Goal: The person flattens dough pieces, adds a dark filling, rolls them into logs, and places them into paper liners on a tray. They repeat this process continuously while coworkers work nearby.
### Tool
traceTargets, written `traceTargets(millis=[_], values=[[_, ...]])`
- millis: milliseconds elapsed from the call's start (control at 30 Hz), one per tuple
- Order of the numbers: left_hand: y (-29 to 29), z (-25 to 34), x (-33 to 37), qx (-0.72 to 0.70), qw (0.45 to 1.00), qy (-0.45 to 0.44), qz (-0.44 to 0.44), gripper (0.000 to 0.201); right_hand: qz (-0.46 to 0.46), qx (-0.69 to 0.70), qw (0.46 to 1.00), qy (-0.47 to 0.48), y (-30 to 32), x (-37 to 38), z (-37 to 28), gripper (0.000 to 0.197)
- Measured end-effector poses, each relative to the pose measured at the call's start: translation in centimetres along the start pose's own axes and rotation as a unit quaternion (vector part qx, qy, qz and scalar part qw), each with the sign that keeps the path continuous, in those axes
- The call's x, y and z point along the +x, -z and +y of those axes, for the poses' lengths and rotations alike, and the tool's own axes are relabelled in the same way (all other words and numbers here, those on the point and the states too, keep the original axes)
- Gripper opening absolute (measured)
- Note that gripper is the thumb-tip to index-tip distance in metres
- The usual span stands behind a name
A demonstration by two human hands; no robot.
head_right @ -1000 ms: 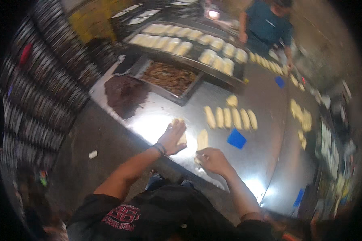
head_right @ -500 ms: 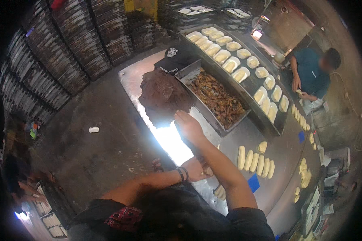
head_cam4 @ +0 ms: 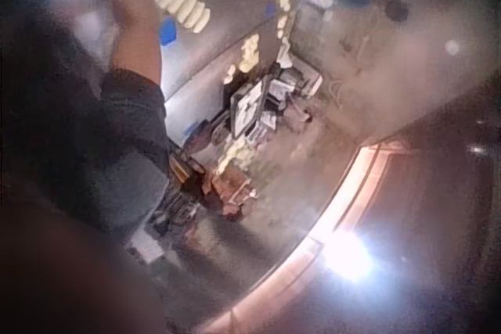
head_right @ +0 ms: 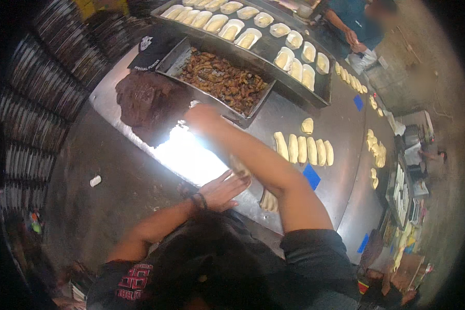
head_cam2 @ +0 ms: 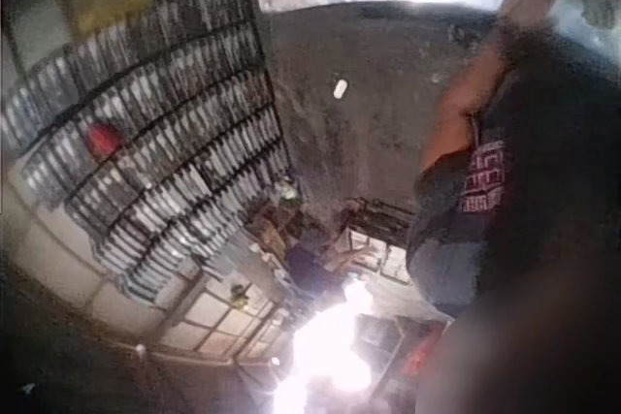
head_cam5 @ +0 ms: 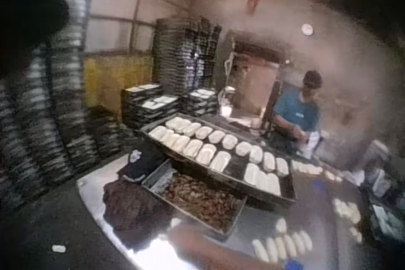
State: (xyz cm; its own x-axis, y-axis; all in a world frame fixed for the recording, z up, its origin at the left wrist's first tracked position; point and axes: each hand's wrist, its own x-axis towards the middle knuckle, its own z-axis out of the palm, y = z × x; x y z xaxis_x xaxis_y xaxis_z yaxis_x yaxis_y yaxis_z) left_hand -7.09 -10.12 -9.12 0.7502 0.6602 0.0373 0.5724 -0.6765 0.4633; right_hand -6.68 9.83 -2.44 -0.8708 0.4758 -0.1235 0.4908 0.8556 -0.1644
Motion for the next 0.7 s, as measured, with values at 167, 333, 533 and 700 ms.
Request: traceTargets(millis=[167, 333, 533, 700], values=[[-1.5, 3.5, -2.5, -0.017, 1.000, 0.017, 0.017, 0.073, 0.102, 0.250, 0.960, -0.073, 2.0, -13.6, 0.7, 0.026], [-2.0, 5.0, -3.4, -0.067, 0.996, 0.012, 0.064, 0.058, 0.185, 0.068, 0.979, -0.045, -3.8, -21.9, -1.5, 0.043], [0.2, 1.9, -1.2, -0.091, 0.954, 0.168, 0.232, 0.061, 0.227, 0.128, 0.961, -0.094, -5.0, -22.6, -0.6, 0.024], [2.1, -1.2, 0.7, 0.049, 0.985, 0.160, 0.042, 0.074, 0.061, 0.165, 0.981, -0.082, -2.2, -22.7, -1.7, 0.025]])
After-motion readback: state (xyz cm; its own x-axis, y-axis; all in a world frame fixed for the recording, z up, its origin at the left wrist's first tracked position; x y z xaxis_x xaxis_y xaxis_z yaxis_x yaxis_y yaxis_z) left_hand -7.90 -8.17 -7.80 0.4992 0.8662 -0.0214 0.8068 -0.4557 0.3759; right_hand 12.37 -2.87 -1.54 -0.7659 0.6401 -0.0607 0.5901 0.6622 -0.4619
